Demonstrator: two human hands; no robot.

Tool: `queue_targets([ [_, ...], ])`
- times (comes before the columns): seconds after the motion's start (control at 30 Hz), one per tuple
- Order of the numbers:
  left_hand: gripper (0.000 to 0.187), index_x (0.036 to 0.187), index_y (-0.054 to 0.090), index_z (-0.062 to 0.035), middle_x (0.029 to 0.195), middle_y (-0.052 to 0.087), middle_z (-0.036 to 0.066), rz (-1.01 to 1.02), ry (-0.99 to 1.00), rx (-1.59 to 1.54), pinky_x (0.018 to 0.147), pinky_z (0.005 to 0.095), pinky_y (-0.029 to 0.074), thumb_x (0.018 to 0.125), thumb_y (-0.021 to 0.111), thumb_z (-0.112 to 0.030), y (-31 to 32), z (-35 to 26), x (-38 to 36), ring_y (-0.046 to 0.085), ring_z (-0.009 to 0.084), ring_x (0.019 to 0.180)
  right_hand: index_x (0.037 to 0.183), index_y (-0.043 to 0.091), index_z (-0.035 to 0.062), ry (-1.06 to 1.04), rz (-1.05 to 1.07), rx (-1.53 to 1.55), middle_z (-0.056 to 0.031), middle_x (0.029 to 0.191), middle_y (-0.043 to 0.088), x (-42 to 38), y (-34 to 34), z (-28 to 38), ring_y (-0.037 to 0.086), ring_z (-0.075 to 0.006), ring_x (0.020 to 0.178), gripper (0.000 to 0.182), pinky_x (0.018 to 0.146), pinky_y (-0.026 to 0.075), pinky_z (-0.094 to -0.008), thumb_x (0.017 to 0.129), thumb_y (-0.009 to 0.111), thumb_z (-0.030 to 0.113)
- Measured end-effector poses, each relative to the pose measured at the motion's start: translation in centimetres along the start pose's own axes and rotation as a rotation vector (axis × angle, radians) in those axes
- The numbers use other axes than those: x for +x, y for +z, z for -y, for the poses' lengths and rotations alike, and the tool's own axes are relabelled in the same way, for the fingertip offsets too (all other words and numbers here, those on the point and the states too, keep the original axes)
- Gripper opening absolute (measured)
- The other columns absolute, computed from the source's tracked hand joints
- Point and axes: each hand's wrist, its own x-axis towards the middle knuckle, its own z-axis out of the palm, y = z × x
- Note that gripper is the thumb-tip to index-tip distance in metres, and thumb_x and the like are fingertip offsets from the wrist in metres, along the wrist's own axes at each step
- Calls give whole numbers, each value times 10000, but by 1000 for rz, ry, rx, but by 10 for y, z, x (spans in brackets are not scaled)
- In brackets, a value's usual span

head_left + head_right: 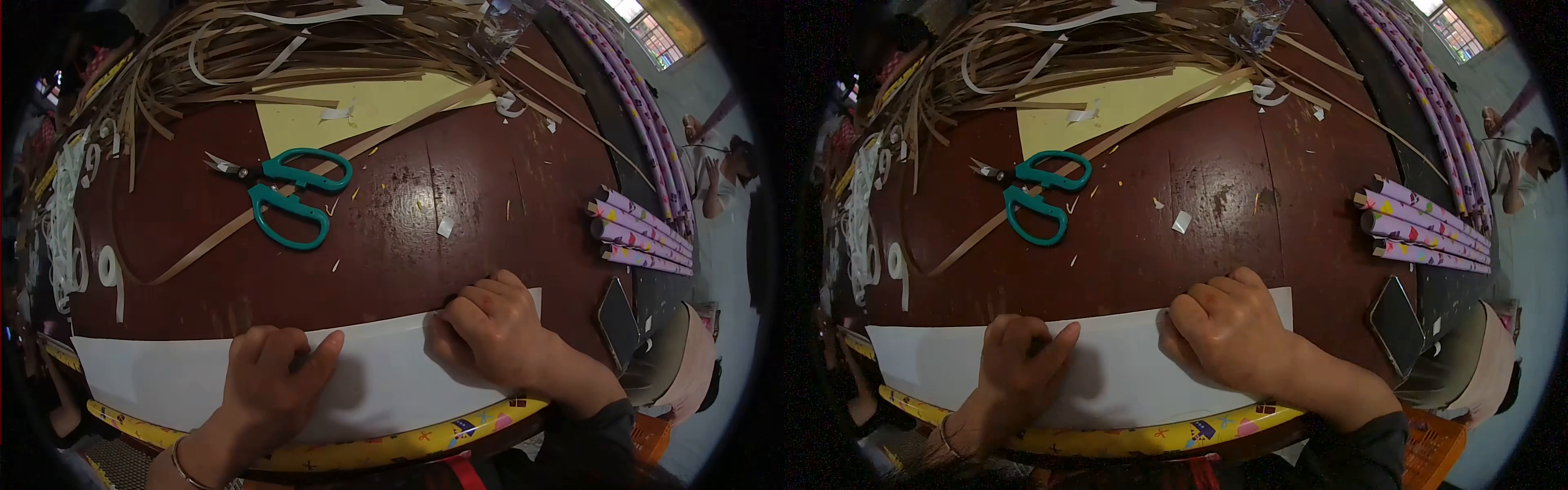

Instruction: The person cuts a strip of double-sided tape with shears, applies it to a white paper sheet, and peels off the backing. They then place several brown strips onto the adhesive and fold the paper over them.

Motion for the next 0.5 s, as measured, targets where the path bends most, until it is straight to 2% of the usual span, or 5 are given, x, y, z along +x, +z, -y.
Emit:
queue_targets([
  [0.27,456,1177,722,-147,948,525,31,-36,-32,-35,687,374,437,733,753,-47,1,-3,2,515,220,834,737,542,59,15,-22,126,-73,674,562,-13,-20,-8,567,-246,577,221,555,463,-361,735,751,132],
  [0.33,463,1178,721,-146,946,525,32,39,-68,-104,664,377,436,729,750,-36,0,-1,1,523,222,804,913,654,17,51,136,120,-112,829,647,-22,-35,-2,643,-283,708,261,660,555,-391,688,755,101],
  [0.37,463,1178,721,-146,946,525,32,40,-63,-102,664,377,436,729,750,-36,0,-2,2,523,222,804,913,654,17,54,131,119,-112,829,647,-25,-41,2,643,-283,708,261,660,555,-391,688,755,101],
  [0.43,476,1180,716,-143,925,520,35,-47,-35,-56,671,373,433,719,749,-32,-1,-4,5,526,223,793,1005,672,6,57,198,96,-142,992,658,-29,-51,12,661,-307,855,328,722,571,-399,744,748,189],
  [0.5,474,1177,715,-143,915,519,39,-52,-30,-40,674,370,432,717,750,-32,1,-3,4,527,224,794,1031,672,2,18,183,97,-154,1040,652,-32,-54,21,657,-317,909,362,759,570,-404,769,744,241],
])
